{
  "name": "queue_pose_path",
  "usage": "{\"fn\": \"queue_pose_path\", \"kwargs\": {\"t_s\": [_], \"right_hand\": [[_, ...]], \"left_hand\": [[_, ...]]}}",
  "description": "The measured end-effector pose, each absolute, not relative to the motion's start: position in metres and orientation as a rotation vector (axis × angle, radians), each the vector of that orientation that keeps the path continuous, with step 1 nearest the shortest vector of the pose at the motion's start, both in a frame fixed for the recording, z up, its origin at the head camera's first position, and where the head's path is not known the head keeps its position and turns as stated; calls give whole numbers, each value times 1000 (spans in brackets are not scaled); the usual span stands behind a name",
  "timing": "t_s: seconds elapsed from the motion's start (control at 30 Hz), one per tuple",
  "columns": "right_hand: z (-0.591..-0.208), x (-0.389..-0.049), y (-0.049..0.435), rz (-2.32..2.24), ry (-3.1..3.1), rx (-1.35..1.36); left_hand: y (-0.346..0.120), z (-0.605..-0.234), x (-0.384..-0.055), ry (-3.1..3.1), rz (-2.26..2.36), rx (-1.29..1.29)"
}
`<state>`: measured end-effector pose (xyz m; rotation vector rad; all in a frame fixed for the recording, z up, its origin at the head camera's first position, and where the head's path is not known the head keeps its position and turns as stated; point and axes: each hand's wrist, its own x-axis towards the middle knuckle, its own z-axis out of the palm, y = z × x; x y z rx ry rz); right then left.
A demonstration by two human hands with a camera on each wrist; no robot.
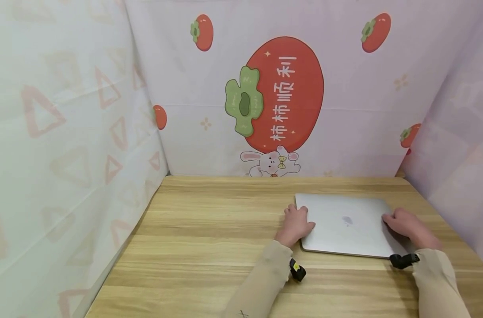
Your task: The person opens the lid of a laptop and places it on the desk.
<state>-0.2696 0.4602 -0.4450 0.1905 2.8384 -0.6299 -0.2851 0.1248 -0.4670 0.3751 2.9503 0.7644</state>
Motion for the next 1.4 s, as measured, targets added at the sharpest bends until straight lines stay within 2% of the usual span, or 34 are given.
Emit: {"fn": "queue_pose_path", "kwargs": {"t_s": [0.77,1.4], "right_hand": [[-442,-277,434,-511,2869,114],[-450,-280,416,-613,2773,146]], "left_hand": [[112,-463,-291,2990,618,289],[99,-464,-299,3014,607,217]]}}
